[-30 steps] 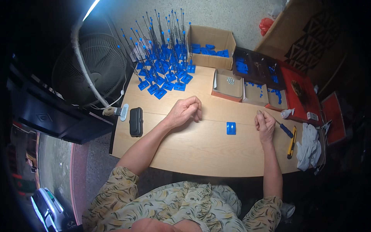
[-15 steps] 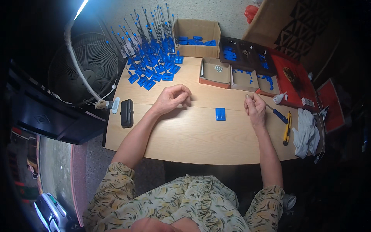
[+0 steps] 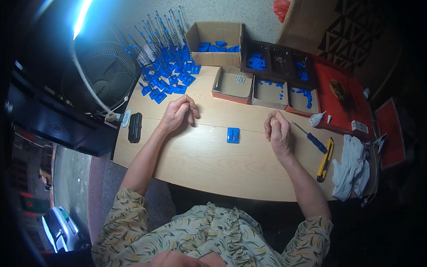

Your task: The person assembles small blue plastic components with screws and springs using a screwdriver and applies glue from a bottle to secure the parts.

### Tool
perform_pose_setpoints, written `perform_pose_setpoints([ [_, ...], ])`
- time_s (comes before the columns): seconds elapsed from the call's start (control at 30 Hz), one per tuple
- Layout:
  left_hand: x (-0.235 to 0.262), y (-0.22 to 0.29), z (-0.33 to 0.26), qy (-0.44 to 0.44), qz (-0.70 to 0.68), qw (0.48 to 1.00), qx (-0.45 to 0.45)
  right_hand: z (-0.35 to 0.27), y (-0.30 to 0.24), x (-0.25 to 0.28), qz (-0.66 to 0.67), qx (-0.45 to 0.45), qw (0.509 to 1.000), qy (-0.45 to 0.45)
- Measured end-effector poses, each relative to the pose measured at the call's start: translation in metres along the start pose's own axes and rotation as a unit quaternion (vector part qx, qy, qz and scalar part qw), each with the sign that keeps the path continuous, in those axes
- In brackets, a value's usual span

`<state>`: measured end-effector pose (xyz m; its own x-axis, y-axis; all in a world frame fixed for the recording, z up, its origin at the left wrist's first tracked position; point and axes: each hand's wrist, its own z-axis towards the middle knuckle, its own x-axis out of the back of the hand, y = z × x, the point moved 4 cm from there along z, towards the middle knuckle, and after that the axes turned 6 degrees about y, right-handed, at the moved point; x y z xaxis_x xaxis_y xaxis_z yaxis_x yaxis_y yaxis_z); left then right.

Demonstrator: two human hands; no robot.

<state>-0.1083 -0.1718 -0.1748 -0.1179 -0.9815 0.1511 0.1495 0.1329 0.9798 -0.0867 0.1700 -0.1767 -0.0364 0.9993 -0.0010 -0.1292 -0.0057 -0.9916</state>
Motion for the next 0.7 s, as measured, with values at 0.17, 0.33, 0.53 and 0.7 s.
perform_pose_setpoints([
  [0.17,-0.013,0.007,0.007,0.017,0.116,0.993,-0.009,0.003,-0.003,0.004,0.033,0.022,0.999,-0.001],
  [0.33,-0.016,0.010,0.005,0.025,0.128,0.991,0.004,0.002,-0.005,0.004,0.001,0.017,1.000,0.002],
  [0.53,-0.016,0.020,0.002,0.013,0.133,0.991,-0.015,0.001,-0.008,0.000,-0.066,0.018,0.998,-0.004],
  [0.7,-0.014,0.026,0.001,0.003,0.086,0.996,-0.013,0.000,-0.010,-0.001,-0.078,-0.004,0.997,0.006],
])
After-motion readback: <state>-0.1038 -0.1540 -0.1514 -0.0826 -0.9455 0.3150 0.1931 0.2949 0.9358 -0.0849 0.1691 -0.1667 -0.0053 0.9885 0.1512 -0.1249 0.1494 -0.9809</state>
